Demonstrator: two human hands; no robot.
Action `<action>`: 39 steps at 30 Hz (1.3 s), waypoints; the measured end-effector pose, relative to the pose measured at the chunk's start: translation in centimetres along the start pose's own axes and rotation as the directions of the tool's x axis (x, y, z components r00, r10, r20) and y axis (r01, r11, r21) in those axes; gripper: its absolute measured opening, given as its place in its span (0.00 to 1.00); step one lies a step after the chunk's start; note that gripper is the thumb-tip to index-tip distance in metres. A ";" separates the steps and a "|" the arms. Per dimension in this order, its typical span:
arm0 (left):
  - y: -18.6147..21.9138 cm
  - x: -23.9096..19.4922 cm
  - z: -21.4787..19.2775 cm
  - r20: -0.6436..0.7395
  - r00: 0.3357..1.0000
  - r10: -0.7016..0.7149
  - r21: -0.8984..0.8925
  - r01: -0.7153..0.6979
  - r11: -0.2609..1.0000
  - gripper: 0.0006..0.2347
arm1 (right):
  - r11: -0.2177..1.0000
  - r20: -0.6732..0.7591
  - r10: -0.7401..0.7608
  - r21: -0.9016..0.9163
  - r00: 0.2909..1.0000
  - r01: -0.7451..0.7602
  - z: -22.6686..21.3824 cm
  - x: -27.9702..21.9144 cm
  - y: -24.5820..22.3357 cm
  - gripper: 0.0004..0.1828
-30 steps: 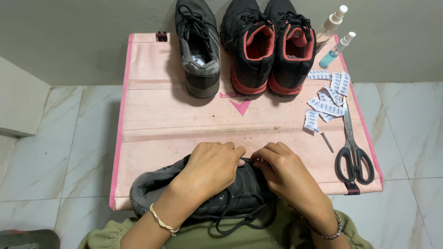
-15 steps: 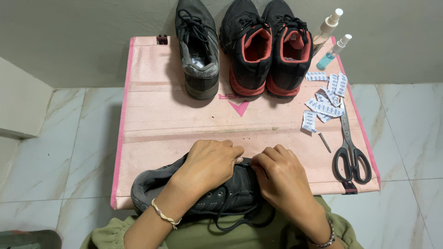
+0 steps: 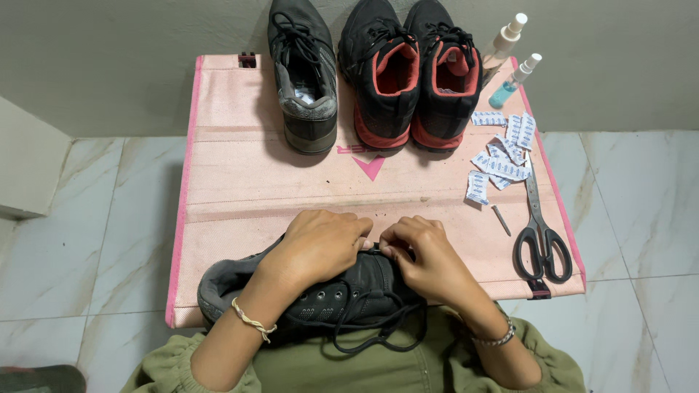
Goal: The person laces a black sneaker by threading the laces through the eyelets and adjusting them. They work on one shoe at a time on a pink mat.
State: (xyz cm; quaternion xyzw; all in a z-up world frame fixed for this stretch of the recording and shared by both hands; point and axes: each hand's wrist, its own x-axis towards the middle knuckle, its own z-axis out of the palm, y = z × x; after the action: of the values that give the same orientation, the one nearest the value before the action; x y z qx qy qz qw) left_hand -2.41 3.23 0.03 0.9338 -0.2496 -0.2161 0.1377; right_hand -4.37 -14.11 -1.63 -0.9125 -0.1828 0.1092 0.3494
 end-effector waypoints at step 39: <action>0.0 -0.1 -1.8 0.093 0.994 -0.060 -0.064 0.066 0.996 0.13 | 0.890 0.241 -0.359 -0.203 0.902 0.409 -1.4 2.3 0.3 0.01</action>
State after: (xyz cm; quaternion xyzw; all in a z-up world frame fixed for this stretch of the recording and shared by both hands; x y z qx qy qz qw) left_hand -1.63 3.51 1.59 0.9254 -0.2186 -0.2707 0.1505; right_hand -1.76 -14.19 -1.01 -0.8790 -0.4062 0.1034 0.2272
